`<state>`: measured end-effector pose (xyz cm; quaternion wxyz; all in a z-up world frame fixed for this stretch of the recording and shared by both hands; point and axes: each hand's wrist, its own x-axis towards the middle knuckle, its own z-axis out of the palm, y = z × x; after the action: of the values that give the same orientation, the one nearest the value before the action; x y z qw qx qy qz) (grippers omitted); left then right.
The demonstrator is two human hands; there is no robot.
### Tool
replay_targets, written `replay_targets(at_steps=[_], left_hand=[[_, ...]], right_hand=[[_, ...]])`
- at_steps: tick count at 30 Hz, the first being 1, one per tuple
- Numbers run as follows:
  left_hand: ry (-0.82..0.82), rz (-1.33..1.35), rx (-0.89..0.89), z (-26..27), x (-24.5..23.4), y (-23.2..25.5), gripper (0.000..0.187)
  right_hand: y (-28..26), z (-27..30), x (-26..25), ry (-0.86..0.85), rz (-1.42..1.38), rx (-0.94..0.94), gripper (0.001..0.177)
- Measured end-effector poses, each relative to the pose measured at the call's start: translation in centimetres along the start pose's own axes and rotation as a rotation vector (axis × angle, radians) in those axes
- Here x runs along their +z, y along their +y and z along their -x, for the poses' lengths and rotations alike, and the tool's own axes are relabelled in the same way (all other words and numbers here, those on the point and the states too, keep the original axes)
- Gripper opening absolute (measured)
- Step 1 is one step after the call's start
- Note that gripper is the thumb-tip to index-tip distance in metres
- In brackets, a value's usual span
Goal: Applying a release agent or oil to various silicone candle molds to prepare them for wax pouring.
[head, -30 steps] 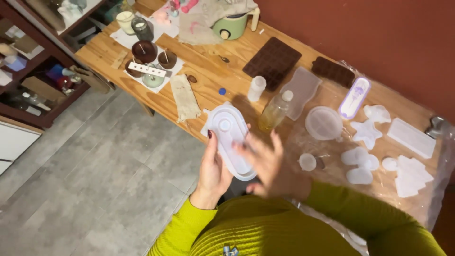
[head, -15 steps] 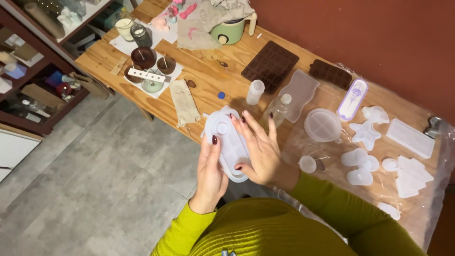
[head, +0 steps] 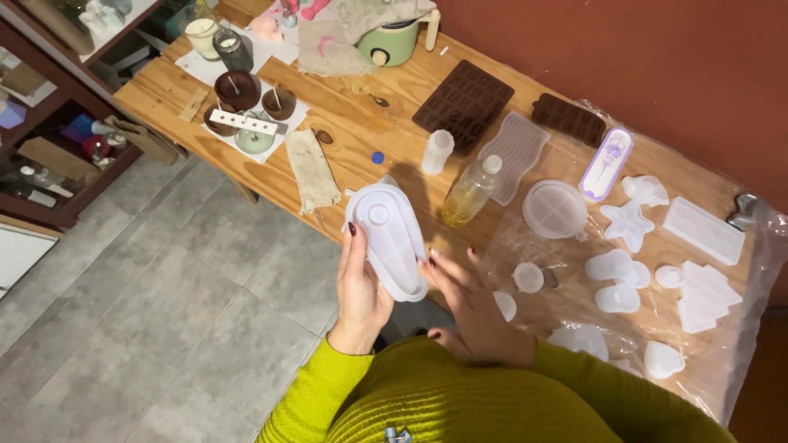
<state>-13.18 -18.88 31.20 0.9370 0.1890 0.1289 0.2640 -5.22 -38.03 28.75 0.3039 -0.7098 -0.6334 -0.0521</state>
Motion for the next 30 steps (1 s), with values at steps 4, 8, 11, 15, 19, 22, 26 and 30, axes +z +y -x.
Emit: replay_targets(at_steps=[4, 8, 11, 15, 19, 22, 26, 30], left_hand=[[-0.026, -0.082, 0.034, -0.3, -0.4, -0.4, 0.052], [-0.158, -0.088, -0.058, 0.3, 0.6, -0.5, 0.053], [-0.288, -0.045, -0.059, 0.5, 1.5, 0.1, 0.054], [-0.380, -0.058, 0.039, 0.3, 1.5, 0.4, 0.054], [-0.270, -0.092, -0.040, 1.4, 1.7, -0.2, 0.058], [-0.278, -0.132, -0.046, 1.2, 1.3, 0.0, 0.059], [-0.305, -0.181, -0.032, 1.2, 1.3, 0.7, 0.058], [-0.256, -0.261, -0.032, 0.9, 1.2, 0.3, 0.057]], right_hand=[[0.9, 0.3, -1.6, 0.012, 0.105, 0.134, 0.055], [0.8, -4.7, -3.2, 0.144, 0.089, 0.058, 0.067], [-0.1, -3.9, -1.4, 0.047, 0.125, 0.073, 0.078], [-0.1, -0.9, 0.1, 0.002, 0.179, 0.027, 0.082], [0.1, -5.8, -2.3, 0.067, 0.205, 0.034, 0.088], [-1.1, -7.7, -2.9, 0.118, 0.096, 0.050, 0.091], [-0.8, -7.4, -3.1, 0.099, 0.186, 0.020, 0.094], [-0.9, -7.3, -3.5, 0.046, 0.293, 0.002, 0.093]])
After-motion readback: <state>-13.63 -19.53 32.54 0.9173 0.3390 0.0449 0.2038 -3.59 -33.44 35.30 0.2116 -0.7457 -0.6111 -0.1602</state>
